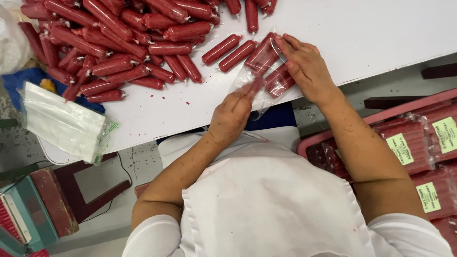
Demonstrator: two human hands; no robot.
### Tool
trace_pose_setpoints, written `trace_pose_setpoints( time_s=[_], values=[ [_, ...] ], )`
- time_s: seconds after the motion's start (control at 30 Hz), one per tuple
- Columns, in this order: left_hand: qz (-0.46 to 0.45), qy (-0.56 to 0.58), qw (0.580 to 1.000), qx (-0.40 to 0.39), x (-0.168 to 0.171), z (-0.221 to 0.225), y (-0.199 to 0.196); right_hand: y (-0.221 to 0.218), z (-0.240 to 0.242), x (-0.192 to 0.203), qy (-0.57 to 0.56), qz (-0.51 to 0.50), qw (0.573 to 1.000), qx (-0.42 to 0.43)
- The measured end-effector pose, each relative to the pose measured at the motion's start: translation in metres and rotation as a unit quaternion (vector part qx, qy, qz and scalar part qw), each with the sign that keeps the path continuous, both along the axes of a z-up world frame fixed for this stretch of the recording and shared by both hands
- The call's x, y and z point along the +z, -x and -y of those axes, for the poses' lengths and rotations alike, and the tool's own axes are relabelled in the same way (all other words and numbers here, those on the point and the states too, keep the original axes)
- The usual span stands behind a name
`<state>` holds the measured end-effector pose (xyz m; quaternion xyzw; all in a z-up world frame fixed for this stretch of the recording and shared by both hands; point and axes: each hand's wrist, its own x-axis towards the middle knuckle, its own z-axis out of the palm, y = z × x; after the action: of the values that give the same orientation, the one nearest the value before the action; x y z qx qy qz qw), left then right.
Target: The person places individual sausages into plastic bags and adds labels to the bags. The person then organizes the packed bags into a crate.
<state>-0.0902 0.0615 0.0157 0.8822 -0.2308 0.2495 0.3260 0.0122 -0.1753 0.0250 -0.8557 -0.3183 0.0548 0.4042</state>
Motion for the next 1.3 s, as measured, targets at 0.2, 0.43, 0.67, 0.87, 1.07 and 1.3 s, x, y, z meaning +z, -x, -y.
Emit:
trace_pose_setpoints(
  time_s=[0.2,0.43,0.67,0.87,1.07,1.3],
  values=[
    [0.037,-0.026,0.998,-0.039,-0.015,0.008,-0.010,0.000,0.000,0.003,0.019,0.011,1.000,0.013],
    [-0.066,0.104,0.987,-0.105,-0.034,0.030,-0.031,-0.005,0.000,0.002,-0.018,0.063,0.995,0.079],
    [-0.251,-0.102,0.962,-0.039,0.019,-0.019,0.010,0.037,-0.024,0.057,-0.070,-0.136,0.983,-0.101],
    [-0.253,-0.202,0.946,0.031,0.004,-0.007,-0.003,0.098,-0.067,0.079,-0.254,-0.102,0.947,-0.165],
    [-0.381,-0.150,0.912,0.007,0.028,-0.014,-0.003,0.076,-0.064,0.105,-0.190,-0.244,0.950,-0.042],
    [-0.280,-0.208,0.937,0.025,-0.004,-0.004,-0.014,0.074,-0.068,0.103,-0.211,-0.282,0.929,-0.110]
  ],
)
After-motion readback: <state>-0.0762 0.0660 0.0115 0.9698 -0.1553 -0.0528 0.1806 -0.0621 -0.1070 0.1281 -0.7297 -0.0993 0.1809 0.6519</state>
